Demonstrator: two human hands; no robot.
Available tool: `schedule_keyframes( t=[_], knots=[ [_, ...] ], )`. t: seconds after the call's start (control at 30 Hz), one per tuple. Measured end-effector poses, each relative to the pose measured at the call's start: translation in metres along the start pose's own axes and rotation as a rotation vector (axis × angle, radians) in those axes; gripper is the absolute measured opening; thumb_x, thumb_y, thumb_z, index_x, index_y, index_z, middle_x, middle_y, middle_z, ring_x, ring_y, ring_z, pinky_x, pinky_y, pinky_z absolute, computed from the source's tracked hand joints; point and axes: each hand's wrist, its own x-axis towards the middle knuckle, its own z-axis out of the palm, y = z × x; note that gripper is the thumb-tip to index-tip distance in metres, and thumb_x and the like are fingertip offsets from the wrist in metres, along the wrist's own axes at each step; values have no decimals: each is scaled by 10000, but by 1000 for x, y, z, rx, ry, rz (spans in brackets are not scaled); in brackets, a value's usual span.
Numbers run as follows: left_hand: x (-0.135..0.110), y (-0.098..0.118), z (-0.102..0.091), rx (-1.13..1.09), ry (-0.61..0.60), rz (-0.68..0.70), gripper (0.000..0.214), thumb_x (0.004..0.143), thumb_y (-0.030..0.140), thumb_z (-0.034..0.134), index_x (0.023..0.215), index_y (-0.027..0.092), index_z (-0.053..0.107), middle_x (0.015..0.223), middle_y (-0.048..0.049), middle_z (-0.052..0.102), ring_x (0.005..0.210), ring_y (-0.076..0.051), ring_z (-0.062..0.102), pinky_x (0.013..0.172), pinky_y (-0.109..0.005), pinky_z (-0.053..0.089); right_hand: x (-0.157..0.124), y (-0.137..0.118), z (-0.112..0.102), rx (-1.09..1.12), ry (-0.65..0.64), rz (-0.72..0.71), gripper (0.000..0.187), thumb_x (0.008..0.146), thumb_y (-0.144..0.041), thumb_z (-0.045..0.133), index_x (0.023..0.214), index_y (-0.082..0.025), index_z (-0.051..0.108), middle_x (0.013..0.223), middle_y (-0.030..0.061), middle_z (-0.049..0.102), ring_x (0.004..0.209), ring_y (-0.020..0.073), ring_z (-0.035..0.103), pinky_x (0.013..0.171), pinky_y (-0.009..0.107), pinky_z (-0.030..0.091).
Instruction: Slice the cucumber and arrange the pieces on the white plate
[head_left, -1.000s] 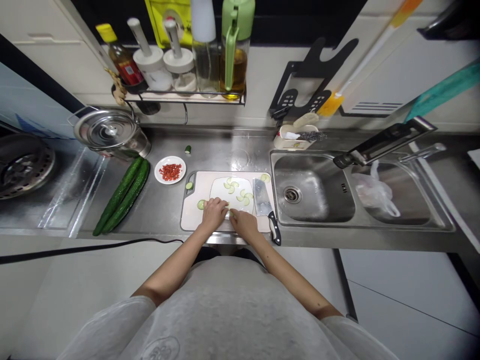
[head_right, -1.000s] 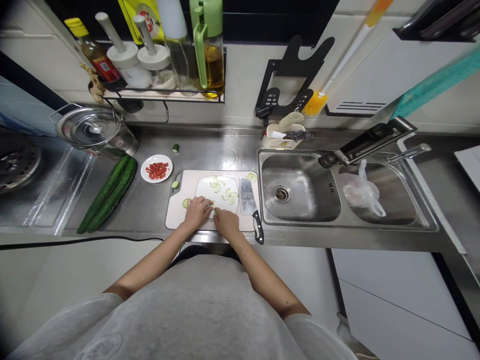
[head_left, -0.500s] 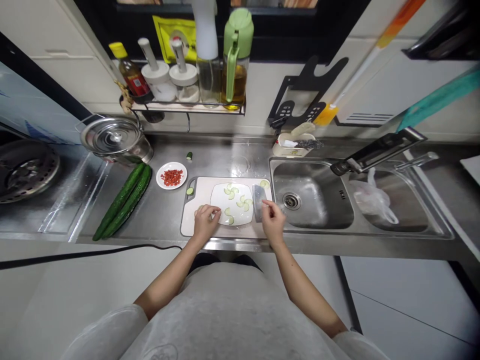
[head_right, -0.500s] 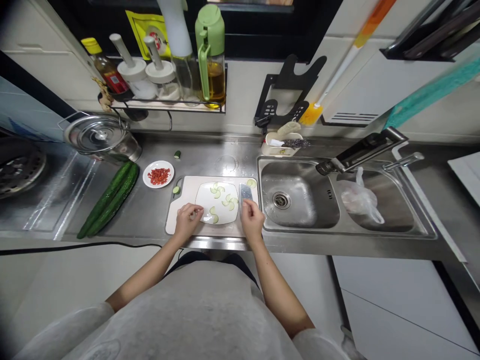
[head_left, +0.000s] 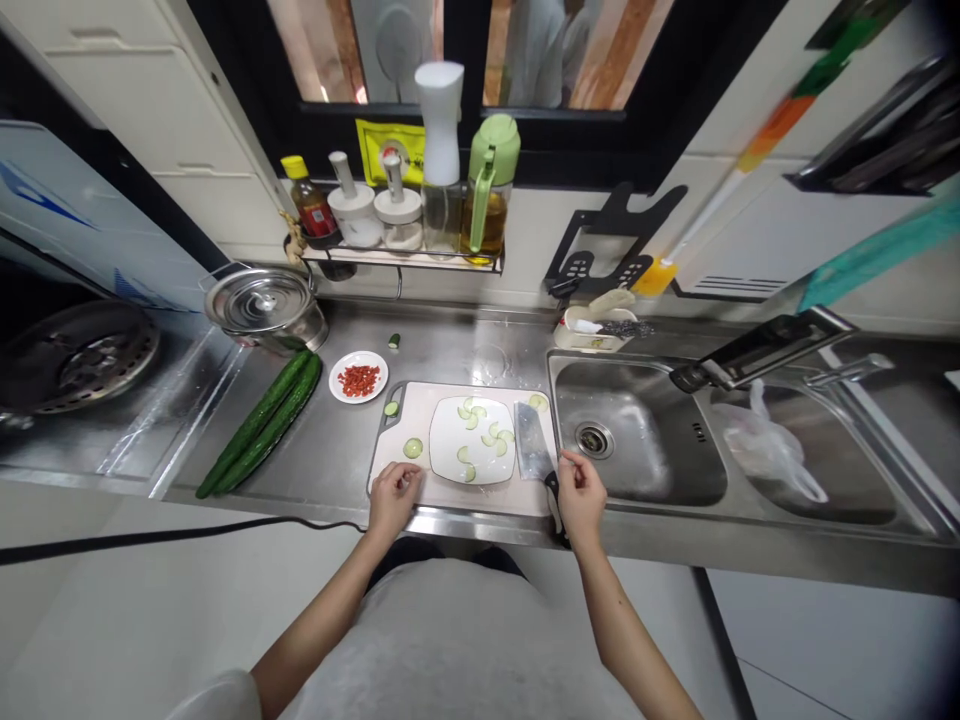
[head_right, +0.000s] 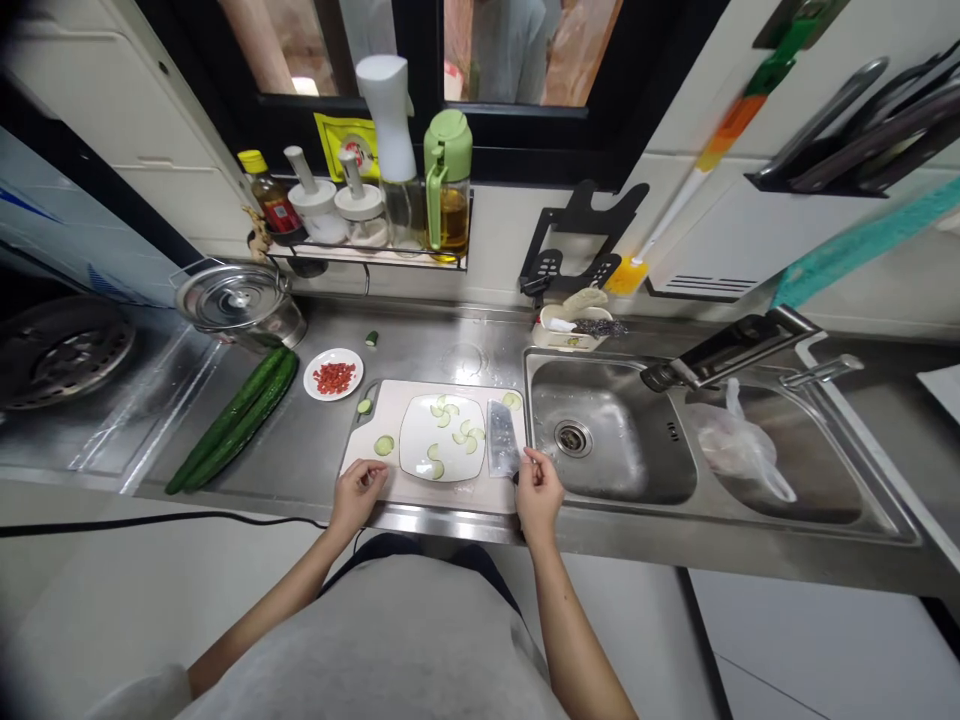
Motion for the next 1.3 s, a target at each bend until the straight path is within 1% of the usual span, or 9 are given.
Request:
schedule_keyframes(
  t=[0.13,0.33,0.57,0.7,0.83,0.93,1.03,1.17,1.3],
  knots=[
    [9,1,-4,69,14,-81,225,822,350,503,878,207,668,786,-23,613,745,-152,565,730,-278,419,1,-1,5,-3,-27,0,380,780,-438,523,950,-122,647,562,-73,330,521,102,330,514,231,311],
    [33,7,-5,325,22,-244,297,820,381,544,1062,222,607,921,-56,639,930,-218,567,825,-349,354,1,8,10,-10,-80,-1,412,793,-460,529,988,-118,650,579,-67,336,535,105,347,530,234,320],
    [42,13,5,441,-44,-259,255,818,391,552,1014,241,616,1036,-65,620,1014,-253,545,850,-375,333,4,1,17,28,-116,1,436,739,-492,551,943,-124,663,556,-62,346,511,119,353,495,248,319],
    [40,10,8,418,-14,-248,217,818,354,557,999,247,610,1056,-57,616,1027,-241,545,838,-352,339,5,-2,18,36,-133,22,433,707,-502,572,915,-136,673,530,-63,344,497,124,362,475,249,322],
    [42,3,10,342,12,-195,139,802,312,570,914,235,595,993,-37,627,981,-215,564,809,-309,356,5,0,18,22,-137,11,414,704,-501,571,892,-148,677,516,-61,353,491,126,378,469,246,333],
    [44,1,11,282,17,-189,67,801,282,552,822,220,567,851,-17,627,858,-186,582,744,-272,365,5,2,20,10,-151,0,409,713,-496,561,890,-146,677,511,-58,362,487,126,387,469,244,341],
    [45,2,12,197,25,-222,98,818,298,512,794,218,564,736,2,608,730,-163,574,665,-251,358,4,0,21,0,-167,-4,411,723,-492,549,895,-140,675,512,-58,364,487,127,396,474,244,346],
    [46,3,13,-81,56,-270,233,774,419,556,843,204,614,709,1,623,645,-150,564,633,-251,392,3,-6,23,-20,-179,-17,399,733,-488,538,881,-142,672,516,-49,391,493,131,405,477,248,341],
    [52,10,11,-457,54,-298,381,641,507,666,798,161,630,664,-11,614,610,-136,560,627,-253,437,-1,-16,27,-55,-240,-39,381,756,-489,523,874,-156,667,509,-47,402,492,137,413,491,257,346]
  ],
)
